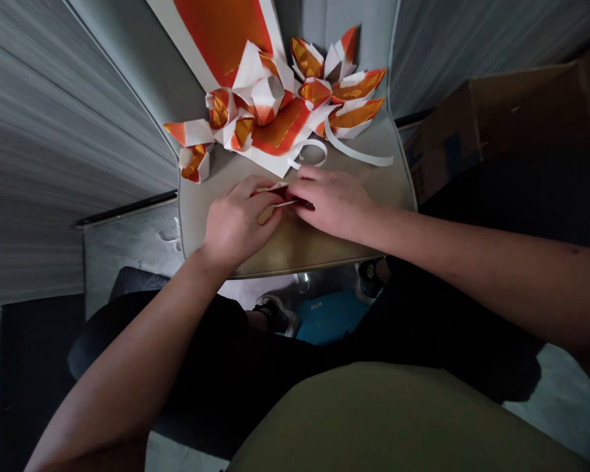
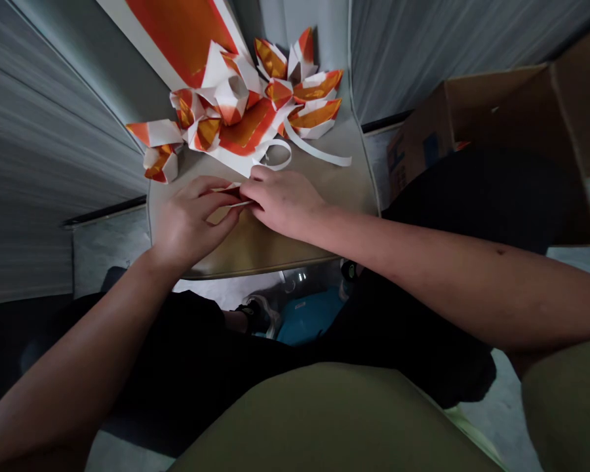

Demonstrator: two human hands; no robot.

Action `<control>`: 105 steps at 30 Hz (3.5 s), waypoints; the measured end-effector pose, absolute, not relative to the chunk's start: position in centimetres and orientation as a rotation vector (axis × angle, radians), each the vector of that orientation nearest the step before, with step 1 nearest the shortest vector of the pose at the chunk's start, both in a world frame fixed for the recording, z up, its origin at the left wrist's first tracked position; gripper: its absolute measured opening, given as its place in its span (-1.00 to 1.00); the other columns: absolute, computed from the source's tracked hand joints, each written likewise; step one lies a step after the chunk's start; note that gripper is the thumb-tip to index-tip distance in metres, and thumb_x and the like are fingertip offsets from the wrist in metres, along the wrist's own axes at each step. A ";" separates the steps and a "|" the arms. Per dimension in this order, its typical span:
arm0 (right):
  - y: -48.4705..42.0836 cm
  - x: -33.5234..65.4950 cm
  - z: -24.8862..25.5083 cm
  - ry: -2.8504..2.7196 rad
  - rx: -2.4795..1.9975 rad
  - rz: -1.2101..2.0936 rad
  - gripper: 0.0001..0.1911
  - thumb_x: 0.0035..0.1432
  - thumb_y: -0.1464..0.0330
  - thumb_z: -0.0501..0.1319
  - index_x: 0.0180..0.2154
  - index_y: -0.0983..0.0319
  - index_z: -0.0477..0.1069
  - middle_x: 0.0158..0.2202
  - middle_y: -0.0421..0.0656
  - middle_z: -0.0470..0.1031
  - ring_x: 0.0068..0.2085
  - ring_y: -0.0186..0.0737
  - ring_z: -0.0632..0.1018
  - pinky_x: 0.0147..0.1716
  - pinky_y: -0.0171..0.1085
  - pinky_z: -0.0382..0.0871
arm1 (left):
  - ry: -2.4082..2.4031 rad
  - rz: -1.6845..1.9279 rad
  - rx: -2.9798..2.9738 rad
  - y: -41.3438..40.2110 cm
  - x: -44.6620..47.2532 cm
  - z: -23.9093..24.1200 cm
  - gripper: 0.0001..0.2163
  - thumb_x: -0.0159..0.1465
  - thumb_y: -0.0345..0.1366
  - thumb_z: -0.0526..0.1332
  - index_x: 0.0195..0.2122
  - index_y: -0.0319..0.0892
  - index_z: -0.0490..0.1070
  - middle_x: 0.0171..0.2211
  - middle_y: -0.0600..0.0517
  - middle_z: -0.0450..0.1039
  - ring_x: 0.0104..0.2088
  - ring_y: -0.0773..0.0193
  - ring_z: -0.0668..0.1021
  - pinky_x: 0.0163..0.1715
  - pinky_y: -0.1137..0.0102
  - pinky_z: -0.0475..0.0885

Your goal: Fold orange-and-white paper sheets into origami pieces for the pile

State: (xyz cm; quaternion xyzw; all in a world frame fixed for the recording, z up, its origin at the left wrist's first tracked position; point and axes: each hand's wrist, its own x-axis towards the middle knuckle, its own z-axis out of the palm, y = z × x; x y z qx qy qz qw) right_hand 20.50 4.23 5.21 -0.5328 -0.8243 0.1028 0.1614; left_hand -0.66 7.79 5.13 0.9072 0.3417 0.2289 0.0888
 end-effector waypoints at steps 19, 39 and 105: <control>4.3 20.5 5.4 -2.111 -1.506 0.397 -0.72 0.37 0.27 0.20 0.05 0.21 0.44 -0.10 -0.10 0.55 -0.14 -0.14 0.55 -0.20 -0.18 0.35 | 1.024 0.894 2.425 8.0 -0.9 5.3 -0.52 0.34 -0.16 0.38 0.25 0.05 0.35 -0.07 0.03 0.64 -0.09 0.18 0.68 -0.04 0.28 0.58; 4.6 20.7 6.7 -1.811 -1.418 0.923 -0.90 0.28 0.34 0.27 -0.28 0.21 0.53 -0.36 -0.25 0.52 -0.29 -0.28 0.50 -0.25 -0.24 0.34 | 1.061 0.763 1.759 8.7 0.3 6.0 -0.46 0.14 -0.17 0.52 0.15 -0.07 0.50 -0.12 -0.02 0.64 -0.15 0.17 0.69 -0.14 0.33 0.62; 4.8 21.0 6.8 -1.678 -1.527 1.138 -0.67 0.28 0.05 0.30 -0.35 0.16 0.58 -0.37 -0.14 0.62 -0.27 -0.13 0.57 -0.22 -0.13 0.45 | 1.274 0.938 1.566 10.2 -0.4 5.0 -0.63 0.36 0.07 0.31 -0.38 -0.15 0.49 -0.52 0.11 0.44 -0.45 0.36 0.48 -0.41 0.38 0.37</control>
